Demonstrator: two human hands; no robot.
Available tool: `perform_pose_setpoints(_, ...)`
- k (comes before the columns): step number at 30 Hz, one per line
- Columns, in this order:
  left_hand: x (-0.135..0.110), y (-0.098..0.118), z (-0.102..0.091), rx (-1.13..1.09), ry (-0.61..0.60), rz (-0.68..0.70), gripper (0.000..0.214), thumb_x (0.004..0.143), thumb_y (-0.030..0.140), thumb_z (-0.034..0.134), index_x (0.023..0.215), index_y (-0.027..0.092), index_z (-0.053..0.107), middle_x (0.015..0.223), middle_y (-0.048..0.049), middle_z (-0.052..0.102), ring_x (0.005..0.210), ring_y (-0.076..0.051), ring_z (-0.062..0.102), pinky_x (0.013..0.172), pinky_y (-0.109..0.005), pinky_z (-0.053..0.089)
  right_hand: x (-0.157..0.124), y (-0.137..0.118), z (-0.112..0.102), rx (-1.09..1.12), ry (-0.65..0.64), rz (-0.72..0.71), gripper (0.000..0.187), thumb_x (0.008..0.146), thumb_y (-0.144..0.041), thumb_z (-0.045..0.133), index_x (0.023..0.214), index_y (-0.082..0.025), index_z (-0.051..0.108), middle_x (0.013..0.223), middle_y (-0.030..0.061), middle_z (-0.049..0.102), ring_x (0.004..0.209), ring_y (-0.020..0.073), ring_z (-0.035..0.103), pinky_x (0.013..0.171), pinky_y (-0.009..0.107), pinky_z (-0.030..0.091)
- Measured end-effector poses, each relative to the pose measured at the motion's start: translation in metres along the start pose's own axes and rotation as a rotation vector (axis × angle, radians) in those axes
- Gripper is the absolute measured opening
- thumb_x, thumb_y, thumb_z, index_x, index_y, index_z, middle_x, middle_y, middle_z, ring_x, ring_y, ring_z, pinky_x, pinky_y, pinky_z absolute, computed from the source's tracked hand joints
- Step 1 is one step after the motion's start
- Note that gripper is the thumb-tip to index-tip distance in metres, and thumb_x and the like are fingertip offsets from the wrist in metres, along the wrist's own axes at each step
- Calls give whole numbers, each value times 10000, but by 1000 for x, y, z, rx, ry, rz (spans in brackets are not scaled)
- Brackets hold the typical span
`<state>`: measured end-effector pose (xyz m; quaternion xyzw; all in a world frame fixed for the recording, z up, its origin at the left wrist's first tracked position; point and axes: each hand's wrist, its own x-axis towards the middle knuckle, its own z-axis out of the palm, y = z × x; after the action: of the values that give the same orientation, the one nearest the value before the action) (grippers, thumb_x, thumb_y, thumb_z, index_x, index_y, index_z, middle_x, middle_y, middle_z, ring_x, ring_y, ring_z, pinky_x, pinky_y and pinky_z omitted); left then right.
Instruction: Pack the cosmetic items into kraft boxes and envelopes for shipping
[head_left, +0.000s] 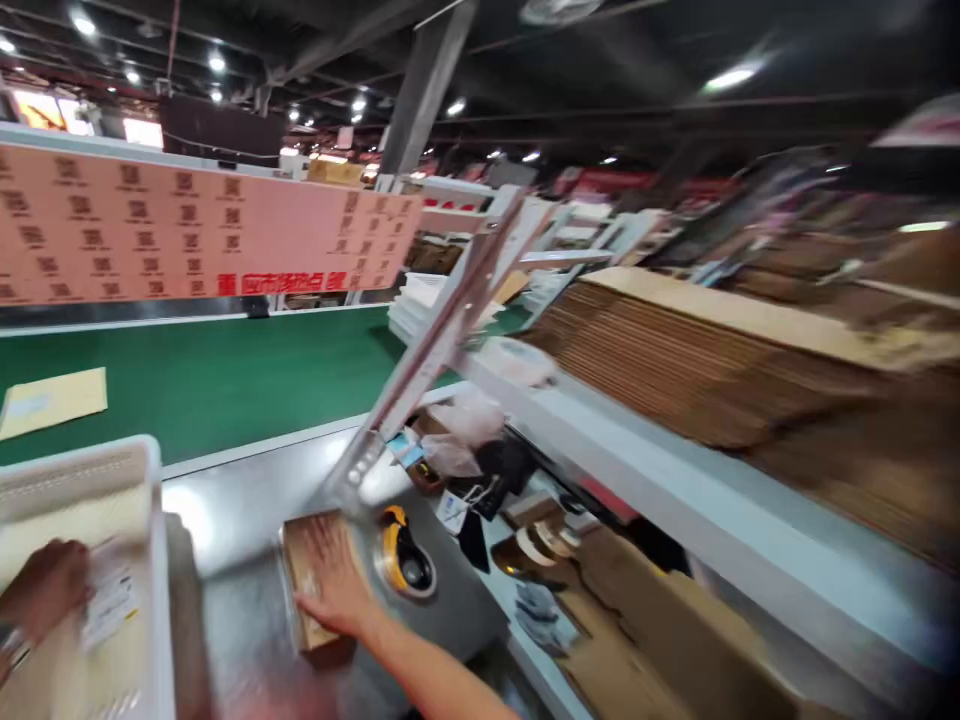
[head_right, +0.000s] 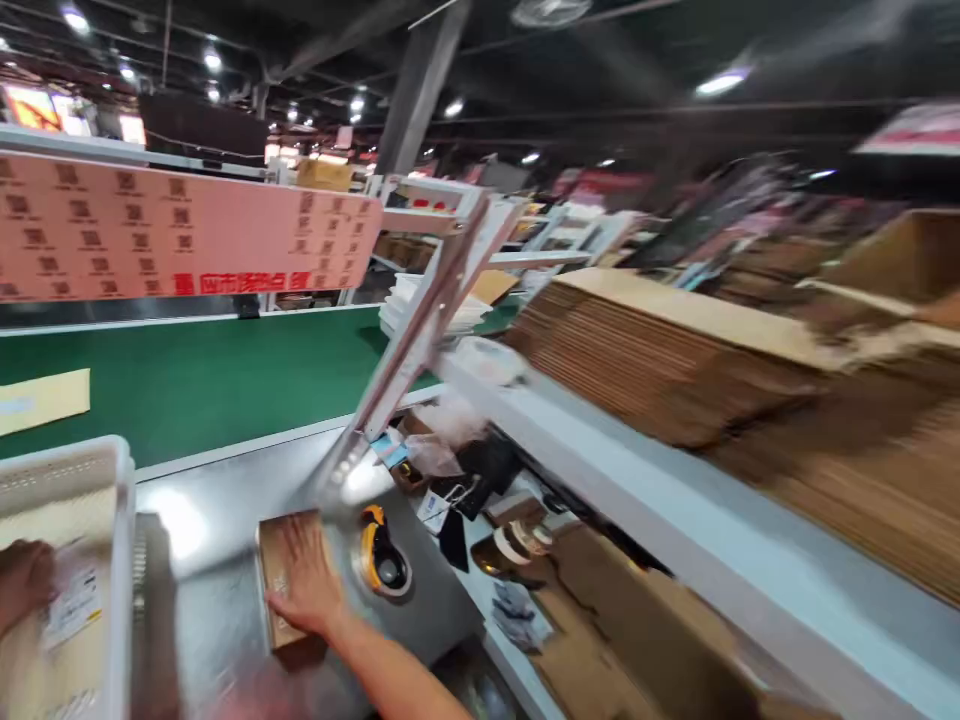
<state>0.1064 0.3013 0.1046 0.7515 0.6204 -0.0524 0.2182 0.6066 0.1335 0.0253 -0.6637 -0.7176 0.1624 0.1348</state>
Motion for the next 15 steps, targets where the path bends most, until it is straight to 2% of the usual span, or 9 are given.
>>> perform_pose_setpoints(2,-12,16,-17,-31,81,-81,156,662,311,747,791,242,693,928,-24,793,1045,-329,719,984,-415,506,9,4,3,-3,-31,-49,986,856,-620,712,1665,-130,434,1749,219,334,1621,483,300,1338,681,167)
perform_pose_setpoints(4,-20,30,-30,-110,110,-152,138,691,202,761,699,199,623,867,-59,749,1038,-303,701,962,-367,488,16,11,11,-9,-19,-82,929,907,-599,665,1663,-110,434,1740,235,360,1630,468,288,1344,682,119)
perform_pose_setpoints(7,-34,40,-41,-235,150,-229,137,765,148,738,698,196,630,756,-34,710,879,-241,691,887,-331,489,25,22,27,18,7,-108,897,897,-590,670,1643,-131,475,1736,234,378,1644,444,272,1355,664,68)
perform_pose_setpoints(10,-60,45,-49,-371,268,-238,65,834,199,719,776,173,703,767,-53,741,811,-240,681,844,-344,505,33,24,33,158,35,-66,859,843,-632,667,1558,-163,590,1708,224,438,1629,441,316,1350,678,77)
perform_pose_setpoints(12,-85,55,-56,-441,355,-220,153,893,281,685,897,145,756,872,-90,794,854,-260,705,834,-354,526,38,13,27,377,72,42,797,818,-697,638,1429,-190,698,1622,220,554,1564,446,431,1324,697,183)
perform_pose_setpoints(15,-123,89,-59,-730,432,-117,343,894,440,704,982,124,803,1017,-148,834,939,-299,749,847,-385,578,37,-29,1,884,62,200,739,812,-783,643,1273,-219,765,1384,207,731,1326,416,662,1158,639,478)
